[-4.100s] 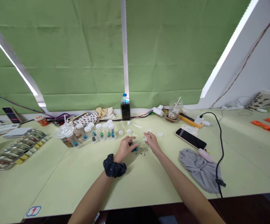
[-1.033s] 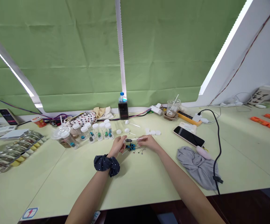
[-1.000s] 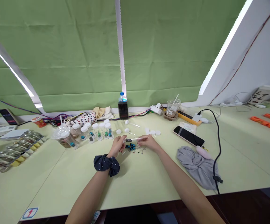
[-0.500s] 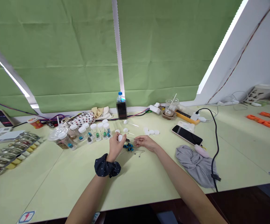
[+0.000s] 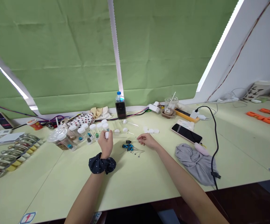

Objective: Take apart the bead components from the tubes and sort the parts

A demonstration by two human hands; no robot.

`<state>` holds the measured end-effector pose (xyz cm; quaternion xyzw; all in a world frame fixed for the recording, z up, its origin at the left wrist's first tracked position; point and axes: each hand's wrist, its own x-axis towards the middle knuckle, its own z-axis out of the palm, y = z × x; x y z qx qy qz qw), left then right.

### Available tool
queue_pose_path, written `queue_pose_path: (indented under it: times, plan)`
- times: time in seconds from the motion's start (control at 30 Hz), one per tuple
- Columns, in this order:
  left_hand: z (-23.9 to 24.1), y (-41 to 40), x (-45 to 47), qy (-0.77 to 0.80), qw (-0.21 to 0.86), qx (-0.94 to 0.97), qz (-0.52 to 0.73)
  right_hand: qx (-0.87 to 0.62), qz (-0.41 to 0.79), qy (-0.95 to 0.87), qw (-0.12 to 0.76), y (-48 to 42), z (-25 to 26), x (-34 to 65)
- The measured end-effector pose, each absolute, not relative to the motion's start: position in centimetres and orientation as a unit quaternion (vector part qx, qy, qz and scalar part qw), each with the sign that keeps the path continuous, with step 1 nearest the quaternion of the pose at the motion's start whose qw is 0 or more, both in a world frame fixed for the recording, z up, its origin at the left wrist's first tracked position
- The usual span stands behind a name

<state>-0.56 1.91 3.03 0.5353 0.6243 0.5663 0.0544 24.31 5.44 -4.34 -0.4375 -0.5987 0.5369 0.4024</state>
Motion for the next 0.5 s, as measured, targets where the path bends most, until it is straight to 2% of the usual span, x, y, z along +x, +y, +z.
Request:
queue_pose_path:
  times: [0.13, 0.3, 0.5]
  plan:
    - [2.3, 2.2, -0.1, 0.575, 0.054, 0.557, 0.597, -0.44, 0.536, -0.612, 0.38, 5.2, -4.0, 24.6]
    - [0.1, 3.7, 1.1, 0.527, 0.057, 0.644, 0.551, -0.439, 0.531, -0.622, 0.372, 5.1, -4.0, 24.8]
    - [-1.8, 6.4, 0.8, 0.537, -0.026, 0.675, 0.506, -0.441, 0.531, -0.621, 0.371, 5.4, -4.6, 24.8]
